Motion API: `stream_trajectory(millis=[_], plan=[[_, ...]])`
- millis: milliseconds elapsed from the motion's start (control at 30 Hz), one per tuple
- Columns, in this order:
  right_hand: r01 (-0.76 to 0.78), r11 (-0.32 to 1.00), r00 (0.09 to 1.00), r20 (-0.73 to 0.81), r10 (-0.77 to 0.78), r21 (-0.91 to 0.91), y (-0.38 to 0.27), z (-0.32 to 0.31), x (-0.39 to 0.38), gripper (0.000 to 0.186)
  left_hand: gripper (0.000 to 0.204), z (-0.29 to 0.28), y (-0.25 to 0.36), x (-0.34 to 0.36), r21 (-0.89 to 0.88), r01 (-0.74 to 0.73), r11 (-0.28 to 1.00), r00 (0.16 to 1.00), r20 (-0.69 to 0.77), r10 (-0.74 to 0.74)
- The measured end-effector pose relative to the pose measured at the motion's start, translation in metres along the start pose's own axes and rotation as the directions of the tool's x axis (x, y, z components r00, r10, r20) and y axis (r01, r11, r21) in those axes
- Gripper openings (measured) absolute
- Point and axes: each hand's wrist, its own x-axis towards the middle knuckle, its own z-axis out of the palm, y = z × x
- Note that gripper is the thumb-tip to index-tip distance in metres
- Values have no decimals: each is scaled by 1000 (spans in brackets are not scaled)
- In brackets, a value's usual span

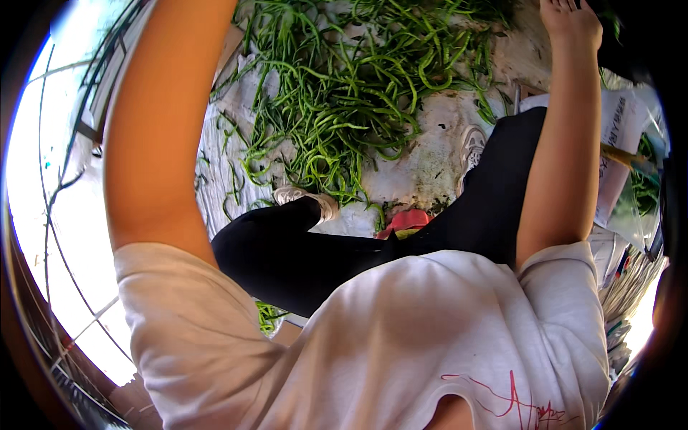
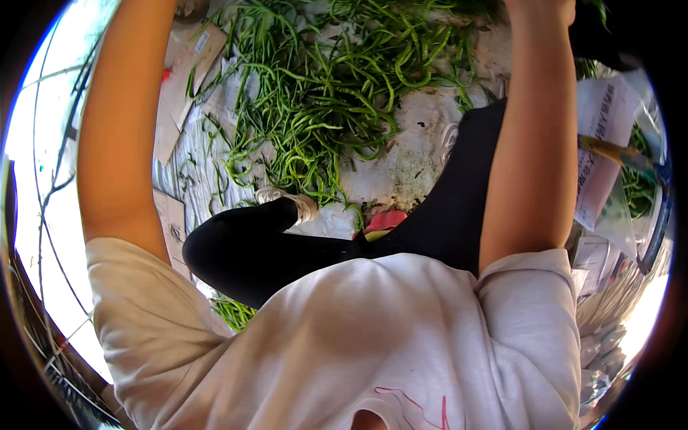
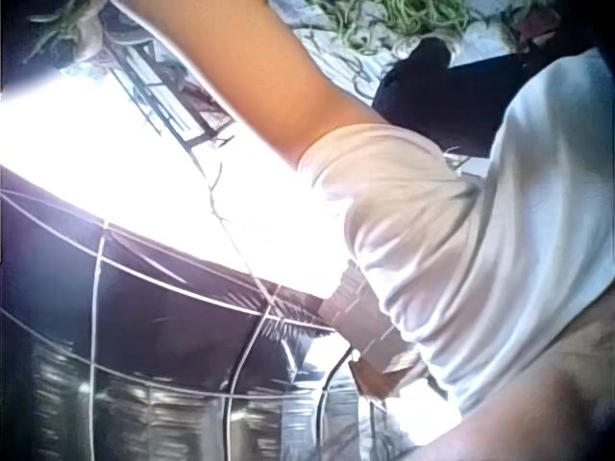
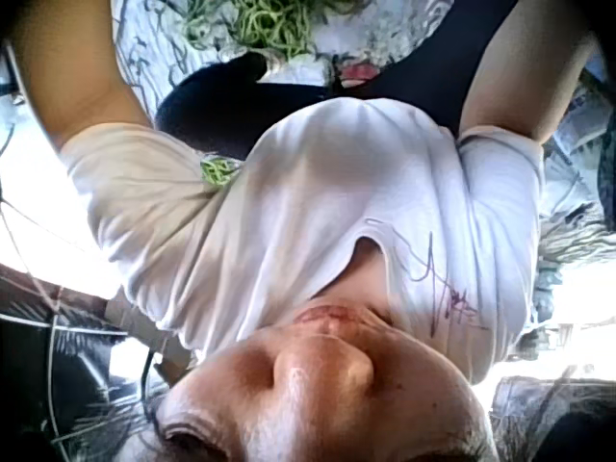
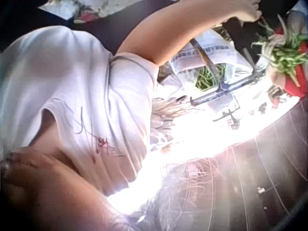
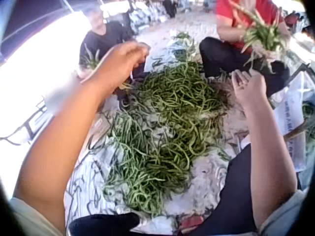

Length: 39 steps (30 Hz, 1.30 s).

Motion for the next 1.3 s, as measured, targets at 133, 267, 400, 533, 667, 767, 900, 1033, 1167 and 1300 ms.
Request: stream_trajectory(millis=[133,267,400,533,667,767,900,1033,1167,1300], plan=[[7,899,925,345,161,-438,37,2,-26,12,29,-26,-79,-161,-254,435,864,895,13,-446],[413,397,477,566,672,-819,159,-33,-113,29,37,-80,-146,-324,-154,752,641,660,186,-728],[640,-85,383,221,897,-764,275,-144,-171,30,34,-54,-178,-420,-217,867,448,494,257,-831],[731,-427,533,54,845,-532,337,-226,-196,17,34,-7,-207,-494,-222,886,408,463,364,-808],[836,-527,549,188,815,-153,361,-267,-172,35,26,52,-242,-544,-261,891,372,449,382,-808],[789,-604,614,183,768,-112,370,-267,-179,46,28,91,-247,-555,-475,845,248,432,330,-840],[755,-611,648,126,751,-238,357,-261,-179,54,29,108,-253,-560,-544,802,248,484,347,-803],[765,-449,559,131,819,-462,349,-259,-183,44,30,101,-251,-558,-648,755,98,434,382,-816],[350,-382,422,-220,880,-855,341,-172,-198,40,29,84,-251,-551,-673,730,120,452,344,-823],[134,-130,396,-67,916,-982,331,-103,-200,24,27,71,-247,-536,-771,617,160,536,262,-802]])
